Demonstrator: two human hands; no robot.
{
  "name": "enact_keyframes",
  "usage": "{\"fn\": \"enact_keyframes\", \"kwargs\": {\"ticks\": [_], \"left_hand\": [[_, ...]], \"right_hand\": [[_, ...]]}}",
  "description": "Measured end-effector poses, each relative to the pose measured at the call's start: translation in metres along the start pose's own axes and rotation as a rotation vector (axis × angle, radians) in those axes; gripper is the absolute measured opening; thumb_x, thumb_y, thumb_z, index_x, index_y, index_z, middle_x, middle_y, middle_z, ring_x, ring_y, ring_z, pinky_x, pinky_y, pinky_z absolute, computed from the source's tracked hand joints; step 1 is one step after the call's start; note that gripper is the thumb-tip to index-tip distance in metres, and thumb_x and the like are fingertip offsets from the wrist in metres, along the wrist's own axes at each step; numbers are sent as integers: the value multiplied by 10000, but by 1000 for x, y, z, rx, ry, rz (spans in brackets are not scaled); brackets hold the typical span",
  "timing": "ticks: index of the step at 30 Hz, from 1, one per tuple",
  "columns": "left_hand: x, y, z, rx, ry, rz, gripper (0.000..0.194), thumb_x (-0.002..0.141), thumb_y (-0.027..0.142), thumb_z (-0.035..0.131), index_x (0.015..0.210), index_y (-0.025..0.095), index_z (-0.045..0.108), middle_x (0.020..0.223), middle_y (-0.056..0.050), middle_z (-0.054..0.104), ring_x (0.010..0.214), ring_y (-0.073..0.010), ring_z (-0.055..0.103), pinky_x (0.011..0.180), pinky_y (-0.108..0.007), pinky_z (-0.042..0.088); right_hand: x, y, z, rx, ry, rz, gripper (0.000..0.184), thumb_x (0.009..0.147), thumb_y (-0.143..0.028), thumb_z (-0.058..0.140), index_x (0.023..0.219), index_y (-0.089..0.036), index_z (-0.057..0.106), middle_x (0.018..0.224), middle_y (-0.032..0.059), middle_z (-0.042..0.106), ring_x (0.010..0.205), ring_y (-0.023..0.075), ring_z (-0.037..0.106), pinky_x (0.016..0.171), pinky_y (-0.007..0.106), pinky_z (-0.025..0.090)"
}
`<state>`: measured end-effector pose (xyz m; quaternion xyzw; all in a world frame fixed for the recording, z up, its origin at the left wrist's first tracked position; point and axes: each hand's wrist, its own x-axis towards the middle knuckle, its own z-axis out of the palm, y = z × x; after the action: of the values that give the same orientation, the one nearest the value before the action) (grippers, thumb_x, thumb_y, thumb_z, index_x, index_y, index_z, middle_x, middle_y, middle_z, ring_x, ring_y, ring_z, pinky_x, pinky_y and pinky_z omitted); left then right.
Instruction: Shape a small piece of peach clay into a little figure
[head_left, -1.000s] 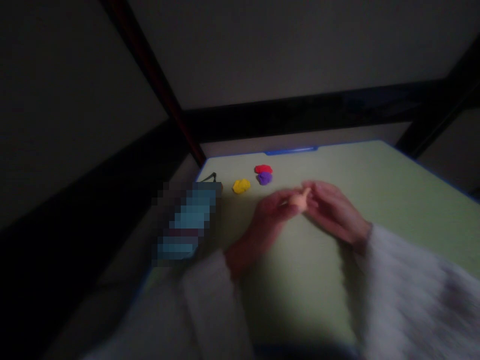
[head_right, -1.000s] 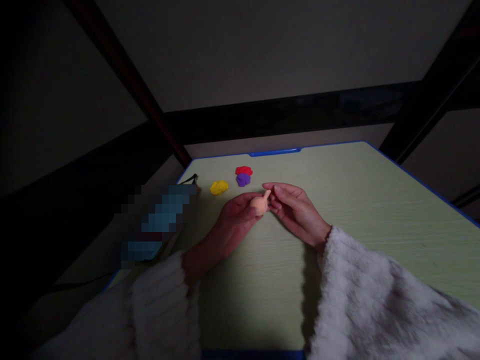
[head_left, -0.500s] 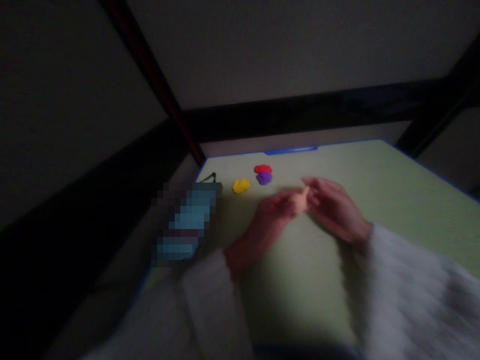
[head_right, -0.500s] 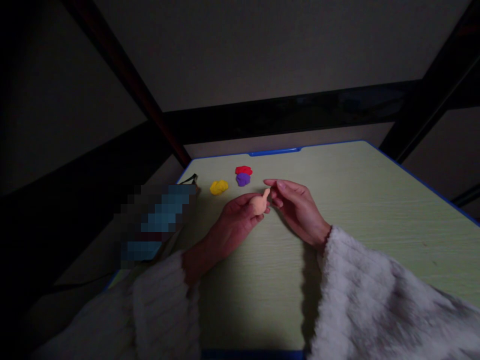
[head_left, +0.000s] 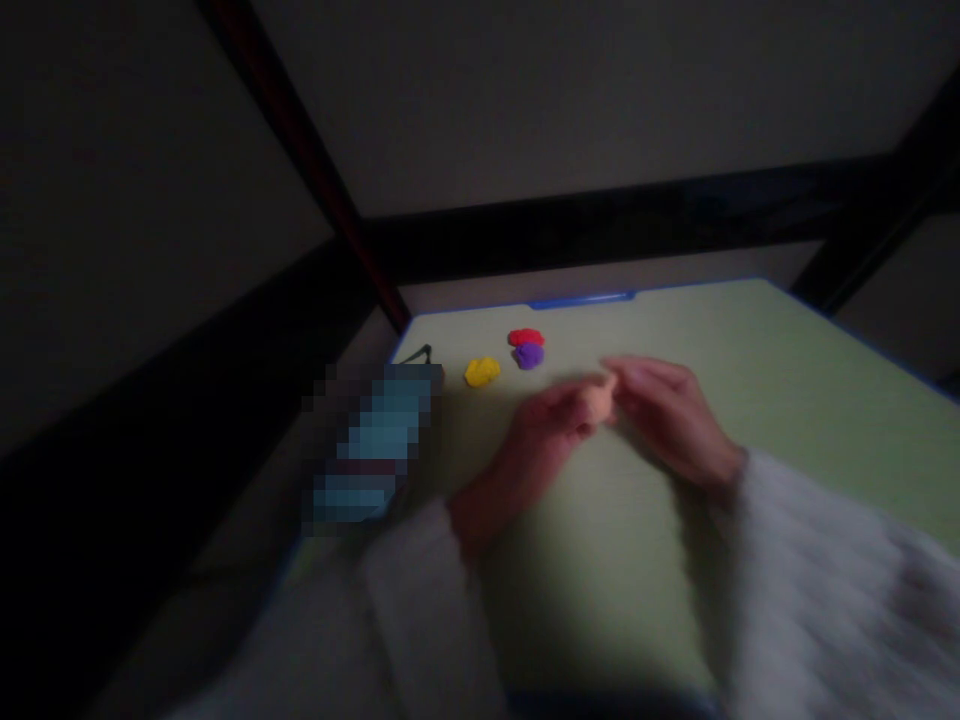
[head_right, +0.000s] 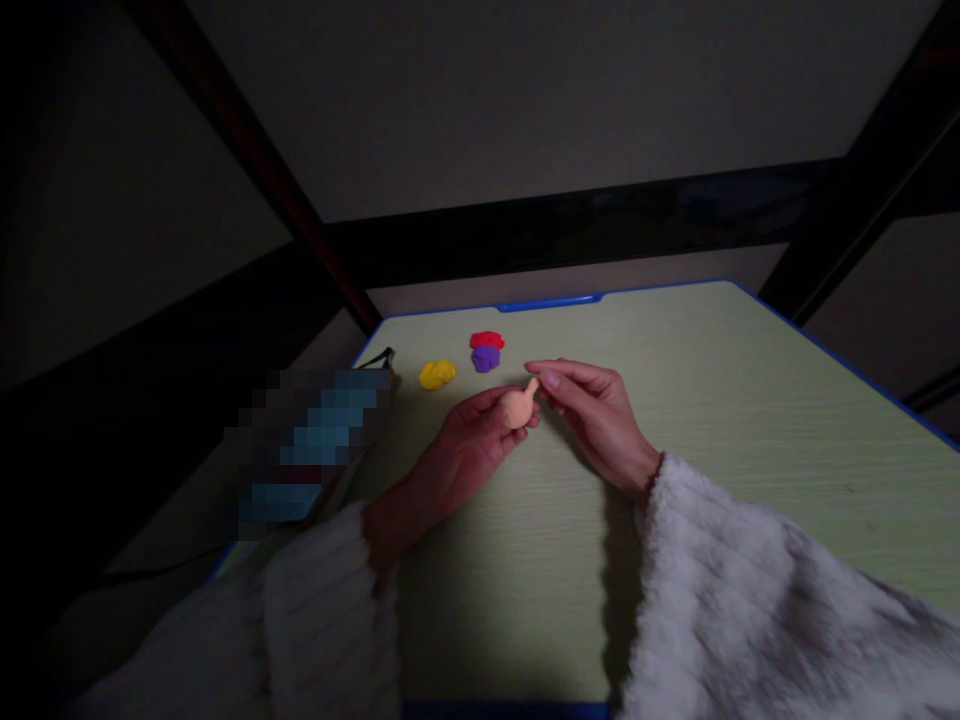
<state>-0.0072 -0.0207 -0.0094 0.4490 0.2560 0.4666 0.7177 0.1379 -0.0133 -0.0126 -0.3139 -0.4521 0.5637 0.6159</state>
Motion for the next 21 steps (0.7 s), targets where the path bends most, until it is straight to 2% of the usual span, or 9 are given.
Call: {"fn": "enact_keyframes", "kwargs": {"ticks": [3,7,9,11,16,18,21], "left_hand": [[1,-1,-1,19,39,12,231,676,352,672,808,163,648,788,-31,608,744,-133,533,706,-280,391],[2,-7,-8,159,76,181,284,659,276,708,920,180,652,958,-50,661,874,-164,580,776,-286,429],[1,-8,-12,240,91,248,307,640,226,724,932,181,641,1015,-58,660,940,-180,587,795,-284,445],[1,-9,-14,314,102,284,296,638,204,723,919,176,635,1020,-64,656,939,-178,594,785,-274,460],[2,-8,-17,382,137,338,264,631,176,722,878,173,631,994,-55,651,925,-168,600,759,-249,472],[2,-8,-17,381,142,331,265,625,171,724,873,172,630,985,-53,653,915,-165,601,747,-246,475],[2,-8,-15,376,147,310,271,621,158,725,875,167,632,972,-49,654,874,-148,601,736,-241,478]], "right_hand": [[2,2,-2,53,-17,4,181,709,-353,694,795,-202,745,627,-10,602,537,85,454,534,227,409],[5,3,-3,54,-6,24,208,748,-375,649,742,-187,737,620,-5,590,535,84,447,556,225,422],[6,2,-5,2,2,33,164,736,-345,669,764,-198,737,653,-1,618,550,87,468,567,226,431],[7,1,-9,-98,-26,29,121,696,-286,717,790,-214,736,699,1,649,595,94,514,595,231,445],[6,-5,-17,-316,-216,-37,196,642,-216,767,834,-243,734,819,-1,648,687,106,573,587,223,448],[5,-6,-17,-318,-225,-79,178,654,-223,759,828,-249,736,814,1,643,698,111,580,579,226,449],[4,-7,-14,-340,-160,-151,110,677,-231,743,786,-246,742,773,6,650,700,118,583,597,239,459]]}}
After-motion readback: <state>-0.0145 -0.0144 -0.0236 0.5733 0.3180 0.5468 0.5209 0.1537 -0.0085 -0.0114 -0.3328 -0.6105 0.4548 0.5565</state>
